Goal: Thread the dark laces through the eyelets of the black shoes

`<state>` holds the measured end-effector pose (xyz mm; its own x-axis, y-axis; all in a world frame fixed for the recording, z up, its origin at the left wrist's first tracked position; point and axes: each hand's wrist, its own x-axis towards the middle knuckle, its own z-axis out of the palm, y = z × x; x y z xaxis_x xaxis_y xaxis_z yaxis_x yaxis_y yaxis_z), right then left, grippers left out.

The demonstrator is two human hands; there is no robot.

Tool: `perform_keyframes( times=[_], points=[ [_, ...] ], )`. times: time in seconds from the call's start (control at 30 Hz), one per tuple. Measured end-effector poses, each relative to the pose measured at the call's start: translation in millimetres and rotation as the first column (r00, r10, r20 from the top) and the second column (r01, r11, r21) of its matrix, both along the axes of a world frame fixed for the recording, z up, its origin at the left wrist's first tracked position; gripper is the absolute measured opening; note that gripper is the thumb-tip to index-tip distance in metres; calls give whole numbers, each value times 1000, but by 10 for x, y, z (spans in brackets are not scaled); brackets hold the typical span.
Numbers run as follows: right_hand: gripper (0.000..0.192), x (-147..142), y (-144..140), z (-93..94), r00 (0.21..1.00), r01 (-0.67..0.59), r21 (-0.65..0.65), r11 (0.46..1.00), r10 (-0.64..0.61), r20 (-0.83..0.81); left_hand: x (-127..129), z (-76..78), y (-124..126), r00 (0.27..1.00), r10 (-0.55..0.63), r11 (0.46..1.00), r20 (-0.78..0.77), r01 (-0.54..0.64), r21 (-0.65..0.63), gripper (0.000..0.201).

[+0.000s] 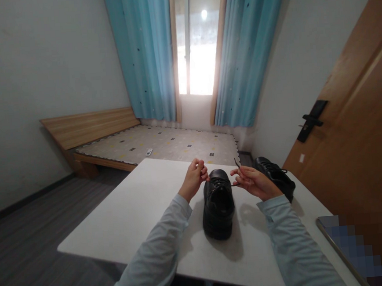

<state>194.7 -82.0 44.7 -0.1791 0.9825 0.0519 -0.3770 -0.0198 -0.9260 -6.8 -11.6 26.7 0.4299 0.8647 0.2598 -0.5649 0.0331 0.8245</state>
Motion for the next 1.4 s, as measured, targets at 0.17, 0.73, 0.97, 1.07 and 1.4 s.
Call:
perform_keyframes(
  times=[0.17, 0.73, 0.97, 1.07, 1.4],
  points=[
    [24, 20, -3, 0, 991, -63, -17, 998, 65, 118, -14, -67, 60, 996, -24, 999, -89, 26, 23, 44],
    [31, 119, 62, -114, 961, -161, -144, 976, 188, 200, -40, -127, 105, 968, -71, 997, -240, 59, -55, 45],
    [27, 100, 44, -118, 965, -115, -68, 991, 128, 231, -51, -129, 86, 940, -74, 992, -332, 105, 76, 39],
    [24, 68, 43, -94, 970, -49, -7, 999, 49, 237, -77, -61, 27, 895, 36, 958, -444, 96, 270, 32],
    [27, -76, 123, 17, 644, 103, 363, 926, -341, 685, -140, 172, -130, 671, 405, 633, -621, 283, 720, 13]
  ],
)
